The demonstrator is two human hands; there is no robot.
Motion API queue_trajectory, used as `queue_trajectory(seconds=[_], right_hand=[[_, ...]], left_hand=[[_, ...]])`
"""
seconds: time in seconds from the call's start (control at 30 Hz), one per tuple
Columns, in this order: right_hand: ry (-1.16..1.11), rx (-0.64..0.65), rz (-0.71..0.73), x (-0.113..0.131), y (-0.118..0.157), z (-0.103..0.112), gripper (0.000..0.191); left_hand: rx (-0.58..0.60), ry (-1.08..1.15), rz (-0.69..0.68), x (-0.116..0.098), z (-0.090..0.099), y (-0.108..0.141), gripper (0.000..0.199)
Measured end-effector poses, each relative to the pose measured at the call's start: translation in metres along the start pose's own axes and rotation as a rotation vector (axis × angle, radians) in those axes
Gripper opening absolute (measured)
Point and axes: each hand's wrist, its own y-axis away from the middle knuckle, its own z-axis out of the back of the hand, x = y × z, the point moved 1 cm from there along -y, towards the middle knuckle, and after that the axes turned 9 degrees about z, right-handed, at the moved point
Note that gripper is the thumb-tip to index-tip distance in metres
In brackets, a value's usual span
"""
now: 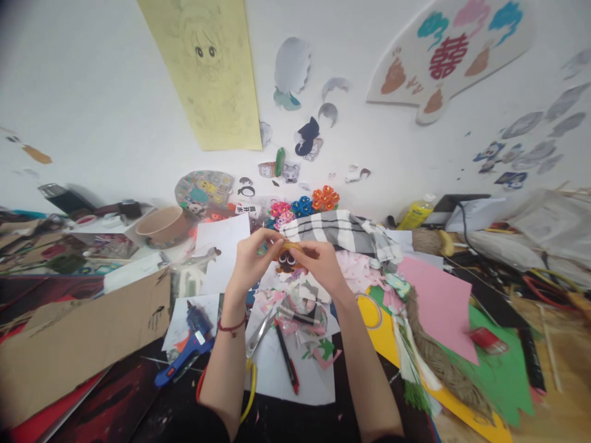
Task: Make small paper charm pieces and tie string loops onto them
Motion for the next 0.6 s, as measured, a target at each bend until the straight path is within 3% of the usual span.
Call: queue_trajectory(seconds=[0.17,0.33,0.6], right_hand=[[0.104,-0.088,0.110,-0.001,0.000,-0.002,0.025],[0.293,-0.215,0.258,0.013,0.003,-0.003,0.017],[0.571,-0.347,0.578,0.043,0.014,-0.006,0.009]], left_hand=[[-0.055,-0.068,-0.066,-0.002,-0.003,0.000,0.008],[-0.136,-0.117,-0.179,-0.015,-0.011,-0.001,0.006],[-0.391,-0.376,-0.441,-0.039,-0.020,0.005,0.012]])
